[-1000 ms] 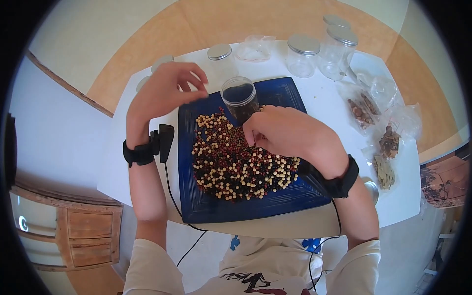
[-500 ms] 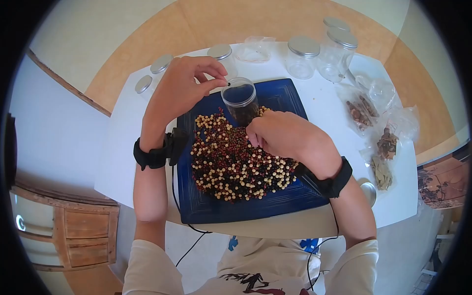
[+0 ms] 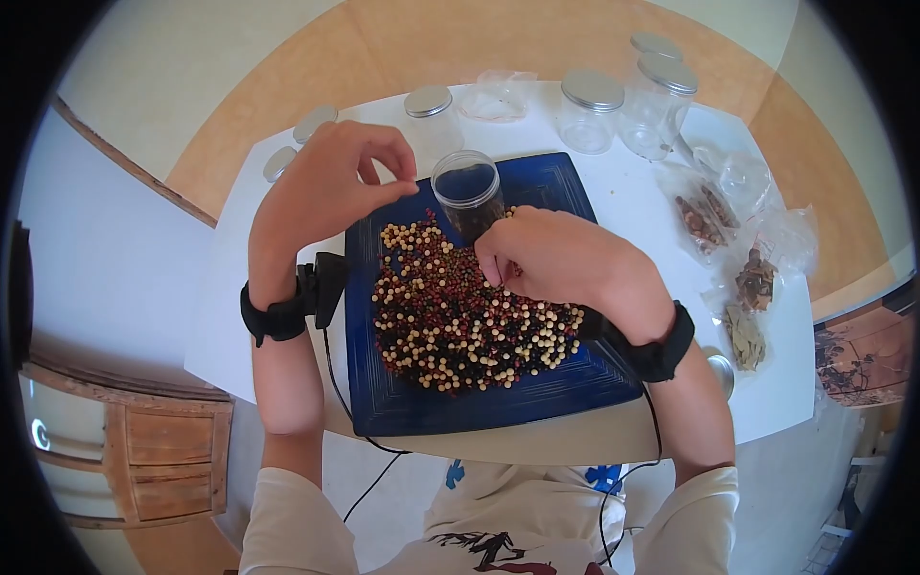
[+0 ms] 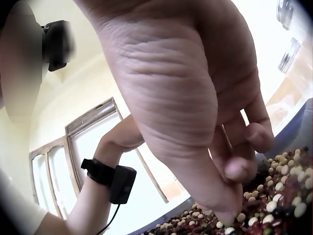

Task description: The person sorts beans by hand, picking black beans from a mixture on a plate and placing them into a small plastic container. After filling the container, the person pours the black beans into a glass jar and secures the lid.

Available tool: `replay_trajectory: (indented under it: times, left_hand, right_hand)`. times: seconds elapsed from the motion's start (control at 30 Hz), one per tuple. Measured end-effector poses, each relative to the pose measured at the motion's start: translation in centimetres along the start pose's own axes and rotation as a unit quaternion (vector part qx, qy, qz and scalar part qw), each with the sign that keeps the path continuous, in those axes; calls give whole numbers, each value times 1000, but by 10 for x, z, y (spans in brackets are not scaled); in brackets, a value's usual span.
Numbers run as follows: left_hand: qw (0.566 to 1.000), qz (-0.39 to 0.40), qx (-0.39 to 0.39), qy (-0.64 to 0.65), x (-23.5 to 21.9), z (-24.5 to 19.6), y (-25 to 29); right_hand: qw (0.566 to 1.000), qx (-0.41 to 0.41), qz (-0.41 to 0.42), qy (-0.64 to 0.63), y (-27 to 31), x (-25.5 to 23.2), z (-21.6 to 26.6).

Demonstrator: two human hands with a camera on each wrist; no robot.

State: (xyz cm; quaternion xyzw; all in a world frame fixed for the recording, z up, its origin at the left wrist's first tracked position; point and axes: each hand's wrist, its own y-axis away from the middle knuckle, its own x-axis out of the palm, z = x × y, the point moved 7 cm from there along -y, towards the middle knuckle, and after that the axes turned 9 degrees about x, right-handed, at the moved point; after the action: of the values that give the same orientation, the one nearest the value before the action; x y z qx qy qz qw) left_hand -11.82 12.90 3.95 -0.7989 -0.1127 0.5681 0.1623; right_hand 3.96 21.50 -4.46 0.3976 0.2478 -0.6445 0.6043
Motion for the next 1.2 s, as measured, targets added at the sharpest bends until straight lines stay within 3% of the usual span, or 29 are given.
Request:
replay_trajectory:
  times: [0.07,0.13,0.17,0.23,0.27,0.33,0.4,0.47,0.63,0.7,0.77,0.87,0.93,1.0,1.07,1.13,1.2]
  left_hand:
    - [995,92,-27,9,8,-1,5]
    - [989,135,-43,45,24,10,11]
    - [979,177,-57,81,38,17,17]
    - [974,208,-65,59,57,25,22]
    - [967,239,-72,38,67,28,24]
    - [962,256,-86,28,78,28,29]
    - [956,275,-100,17,84,28,29]
    - [930,345,-124,-13,94,31,29]
    - [923,360,-127,-37,93,22,29]
    - [924,357,-130,-39,93,20,32]
    - [955,279,-101,-17,84,17,32]
    - [951,294,-100,-1,90,26,29]
    - [958,279,-73,6,94,26,28]
    - [963,264,-46,13,96,22,27]
    - [954,283,-98,-1,96,23,29]
    - [951,293,-102,-2,93,19,29]
    - [947,303,-106,-2,94,17,32]
  right_hand:
    - [1000,-23,-7,-18,1,-7,5]
    - [994,-82,-71,-22,4,-20,13]
    - [994,-83,-70,-21,5,-22,18]
    - [977,-66,-186,-78,9,-43,25]
    - [977,-67,-186,-77,8,-43,28]
    - [952,-5,-300,-63,12,-55,21]
    - [942,-10,-330,-50,10,-54,16]
    - [932,-13,-360,-38,9,-53,11]
    - [912,-41,-408,4,12,-54,13]
    - [914,-34,-405,6,13,-55,15]
    - [915,-28,-402,8,13,-55,15]
    - [910,-87,-404,-28,16,-57,21]
    - [949,-112,-289,-63,13,-50,29]
    - [955,-129,-260,-58,11,-45,32]
    - [960,-145,-232,-55,9,-40,33]
    - [976,-122,-170,-64,5,-31,29]
    - [977,-124,-161,-57,3,-28,25]
